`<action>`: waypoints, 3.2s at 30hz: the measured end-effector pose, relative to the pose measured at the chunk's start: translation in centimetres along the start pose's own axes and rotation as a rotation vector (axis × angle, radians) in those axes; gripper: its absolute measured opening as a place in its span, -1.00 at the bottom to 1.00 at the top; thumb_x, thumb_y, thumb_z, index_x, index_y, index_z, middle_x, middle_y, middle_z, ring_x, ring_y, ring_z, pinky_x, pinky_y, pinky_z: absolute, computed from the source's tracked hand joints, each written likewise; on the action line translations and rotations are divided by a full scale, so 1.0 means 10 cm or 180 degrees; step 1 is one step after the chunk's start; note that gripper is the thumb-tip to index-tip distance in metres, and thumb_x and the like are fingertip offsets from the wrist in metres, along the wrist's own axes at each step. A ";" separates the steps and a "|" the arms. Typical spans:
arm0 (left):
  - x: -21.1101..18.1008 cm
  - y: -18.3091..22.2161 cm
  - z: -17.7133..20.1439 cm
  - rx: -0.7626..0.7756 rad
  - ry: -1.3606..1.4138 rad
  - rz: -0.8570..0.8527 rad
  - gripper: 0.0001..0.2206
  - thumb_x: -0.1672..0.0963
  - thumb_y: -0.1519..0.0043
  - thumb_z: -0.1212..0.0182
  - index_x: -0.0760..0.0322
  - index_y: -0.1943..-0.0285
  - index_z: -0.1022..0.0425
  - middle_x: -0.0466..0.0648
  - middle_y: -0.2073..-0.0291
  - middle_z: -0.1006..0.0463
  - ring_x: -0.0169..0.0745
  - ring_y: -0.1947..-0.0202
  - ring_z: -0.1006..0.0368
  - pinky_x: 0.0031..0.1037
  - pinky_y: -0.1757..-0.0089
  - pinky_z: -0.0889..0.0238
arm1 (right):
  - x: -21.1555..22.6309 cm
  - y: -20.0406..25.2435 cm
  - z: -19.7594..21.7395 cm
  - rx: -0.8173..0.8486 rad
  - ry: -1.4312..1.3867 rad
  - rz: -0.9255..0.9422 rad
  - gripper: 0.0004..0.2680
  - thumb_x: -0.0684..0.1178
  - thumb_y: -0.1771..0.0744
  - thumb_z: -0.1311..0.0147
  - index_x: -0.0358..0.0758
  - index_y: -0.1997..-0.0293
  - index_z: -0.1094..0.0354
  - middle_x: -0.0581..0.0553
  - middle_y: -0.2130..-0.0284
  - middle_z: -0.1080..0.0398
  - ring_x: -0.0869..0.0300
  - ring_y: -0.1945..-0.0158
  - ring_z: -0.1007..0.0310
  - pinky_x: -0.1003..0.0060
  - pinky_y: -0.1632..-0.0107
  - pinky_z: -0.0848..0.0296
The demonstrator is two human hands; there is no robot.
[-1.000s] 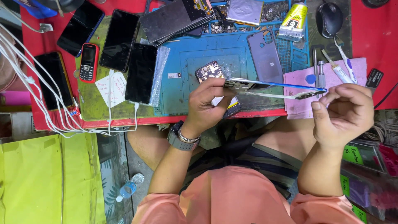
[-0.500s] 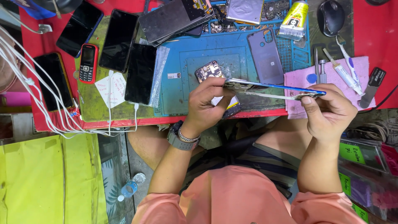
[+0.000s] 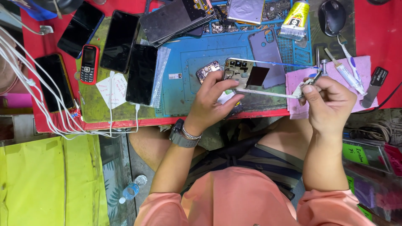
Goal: Disassembling a mobile phone to remove internal components like the battery and screws for repair or cleaning.
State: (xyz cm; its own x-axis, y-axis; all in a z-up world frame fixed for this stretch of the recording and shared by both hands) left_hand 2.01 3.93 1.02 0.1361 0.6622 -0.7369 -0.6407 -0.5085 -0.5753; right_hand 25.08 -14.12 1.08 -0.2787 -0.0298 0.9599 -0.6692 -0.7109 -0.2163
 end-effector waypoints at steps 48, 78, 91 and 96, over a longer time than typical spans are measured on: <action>0.61 0.43 0.22 -0.0290 -0.0855 0.0865 -0.81 0.19 -0.17 -0.13 0.32 0.05 -0.43 0.11 0.01 -0.43 0.07 -0.04 -0.34 -0.19 -0.06 -0.14 | -1.22 -0.47 -0.19 -0.0874 -0.0883 -0.1397 -0.94 -0.22 -0.35 -0.28 -0.28 0.22 -0.47 -0.07 0.49 -0.43 0.35 0.63 -0.28 0.52 0.60 -0.33; 0.38 0.11 -0.47 0.3265 -0.2160 -0.0435 -0.27 0.03 0.34 -0.45 0.08 -0.16 -0.51 -0.16 -0.12 -0.47 0.00 -0.20 -0.25 0.05 -0.19 0.02 | -1.33 -0.53 -0.24 -0.1069 -0.0661 -0.0501 -0.76 -0.34 -0.33 -0.21 -0.55 -0.08 -0.28 -0.10 0.36 -0.28 0.28 0.61 -0.44 0.46 0.69 -0.47; 0.37 0.01 -0.63 0.2011 -0.2212 -0.0737 -0.25 -0.22 0.20 -0.25 0.23 -0.11 -0.52 0.01 0.12 -0.46 0.05 0.02 -0.31 0.06 -0.02 -0.13 | -1.03 -0.33 0.83 -0.0948 0.1748 0.0828 -0.78 -0.42 -0.35 -0.01 -0.40 -0.05 -0.51 -0.36 0.21 -0.45 -0.16 0.11 -0.51 0.13 0.13 -0.50; 0.37 -0.02 -0.59 0.2023 -0.2329 -0.0427 -0.25 -0.28 0.07 -0.15 0.30 -0.09 -0.53 0.05 0.11 -0.52 0.12 0.08 -0.36 -0.04 0.11 -0.17 | -1.22 -0.34 1.43 -0.0908 0.3876 0.0948 -0.81 -0.22 -0.38 -0.06 -0.33 -0.02 -0.62 -0.39 0.16 -0.49 -0.25 0.21 -0.29 -0.03 0.10 -0.34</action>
State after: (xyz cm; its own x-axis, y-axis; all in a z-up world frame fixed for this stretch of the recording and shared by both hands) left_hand 7.08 3.24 -3.68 -0.1274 0.9799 -0.1537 -0.9711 -0.1548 -0.1815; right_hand 40.61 -21.42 -7.30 -0.7875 0.6045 0.1201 -0.5537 -0.6084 -0.5686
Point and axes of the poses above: each hand's wrist, its own y-axis away from the middle knuckle, its own z-axis out of the back of the hand, x = y × z, the point moved 5 cm from there along -y, towards the middle knuckle
